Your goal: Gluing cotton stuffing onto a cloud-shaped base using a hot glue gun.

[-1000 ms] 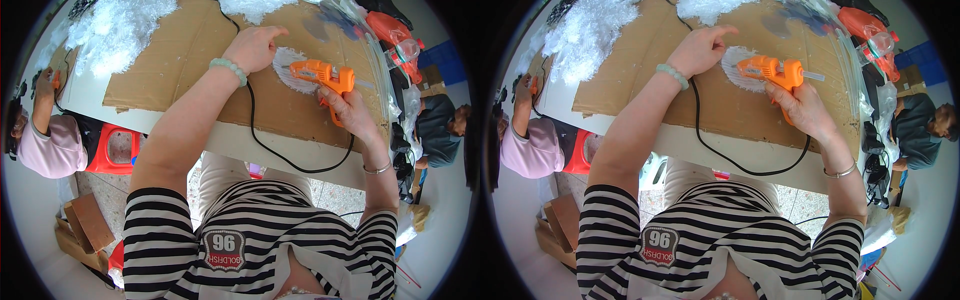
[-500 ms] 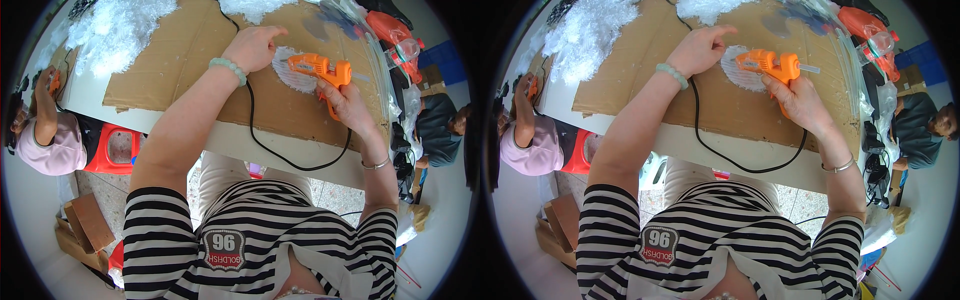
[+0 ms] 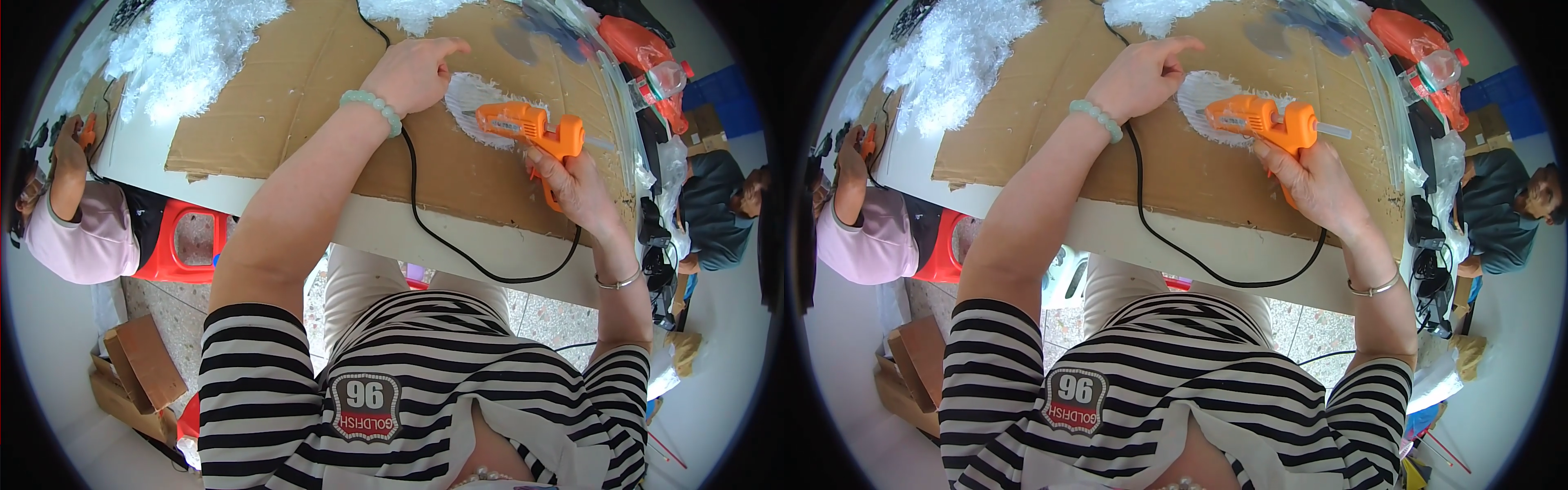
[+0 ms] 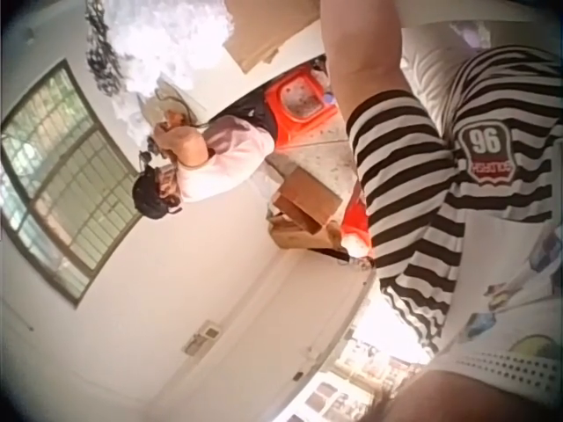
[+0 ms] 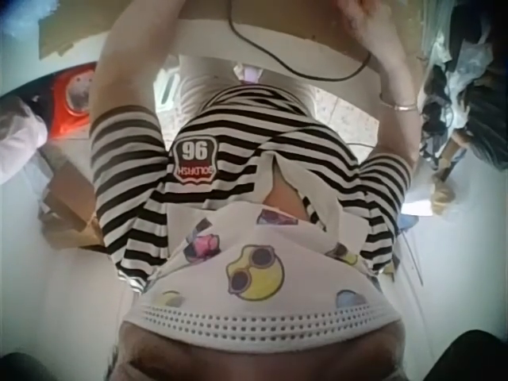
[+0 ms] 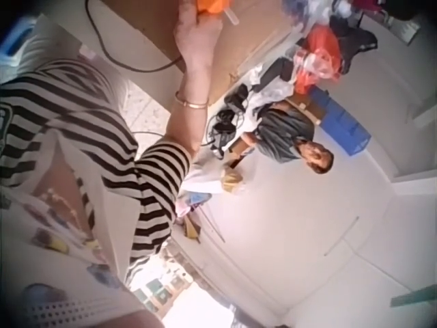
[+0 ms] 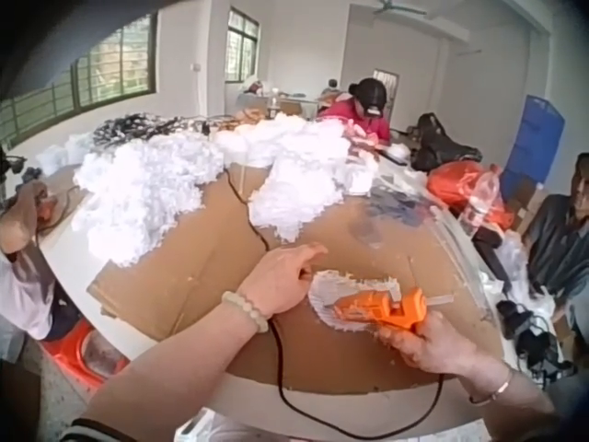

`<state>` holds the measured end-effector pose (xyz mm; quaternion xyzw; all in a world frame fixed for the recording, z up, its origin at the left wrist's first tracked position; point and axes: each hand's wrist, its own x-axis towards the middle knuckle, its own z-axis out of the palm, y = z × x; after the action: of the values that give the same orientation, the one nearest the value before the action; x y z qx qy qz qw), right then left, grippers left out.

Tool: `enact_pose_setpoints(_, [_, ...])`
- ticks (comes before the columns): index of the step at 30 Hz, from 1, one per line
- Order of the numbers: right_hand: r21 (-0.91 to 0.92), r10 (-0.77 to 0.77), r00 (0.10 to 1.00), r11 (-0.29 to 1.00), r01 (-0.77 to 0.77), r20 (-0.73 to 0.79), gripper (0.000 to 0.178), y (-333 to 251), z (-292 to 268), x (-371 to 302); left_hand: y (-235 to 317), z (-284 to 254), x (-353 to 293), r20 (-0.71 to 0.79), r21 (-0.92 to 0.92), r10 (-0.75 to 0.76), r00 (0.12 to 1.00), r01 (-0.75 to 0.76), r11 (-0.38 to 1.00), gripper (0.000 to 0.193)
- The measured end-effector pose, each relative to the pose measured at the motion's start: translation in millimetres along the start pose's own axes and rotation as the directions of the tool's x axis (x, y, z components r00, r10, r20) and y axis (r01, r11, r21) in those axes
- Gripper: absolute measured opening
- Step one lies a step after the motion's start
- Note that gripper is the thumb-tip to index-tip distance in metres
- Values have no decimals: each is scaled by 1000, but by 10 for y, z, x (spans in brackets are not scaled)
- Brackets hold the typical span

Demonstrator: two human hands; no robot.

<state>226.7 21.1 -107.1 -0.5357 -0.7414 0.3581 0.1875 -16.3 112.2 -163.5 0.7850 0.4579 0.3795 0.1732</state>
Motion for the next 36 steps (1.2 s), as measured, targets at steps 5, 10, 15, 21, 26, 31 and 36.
enact_pose_setpoints(5, [99,10,999,995,-6,-46,32,29,3,-74,18,1,5,-5,1,1,1000,-1,1000,42])
enact_pose_setpoints(10, [-16,11,1000,1000,-11,28,31,74,-26,-23,6,5,10,-6,8,11,1000,-10,1000,42])
enact_pose_setpoints(15, [30,16,1000,999,-15,-19,31,62,-7,-64,-1,12,-5,-13,4,19,1000,-19,1000,42])
enact_pose_setpoints(21, [2,-4,1000,1000,4,11,31,28,-24,-58,-22,9,8,-15,20,33,999,-33,999,41])
enact_pose_setpoints(26, [14,15,1000,1000,-14,-25,30,58,-72,-191,-21,11,4,-10,5,16,1000,-16,1000,42])
enact_pose_setpoints(31, [0,14,1000,1000,-14,-1,31,93,-64,-213,-21,18,9,-8,9,20,1000,-20,1000,42])
enact_pose_setpoints(36, [53,55,998,997,-54,-10,30,78,-119,-262,-10,21,4,-31,21,30,999,-29,999,41])
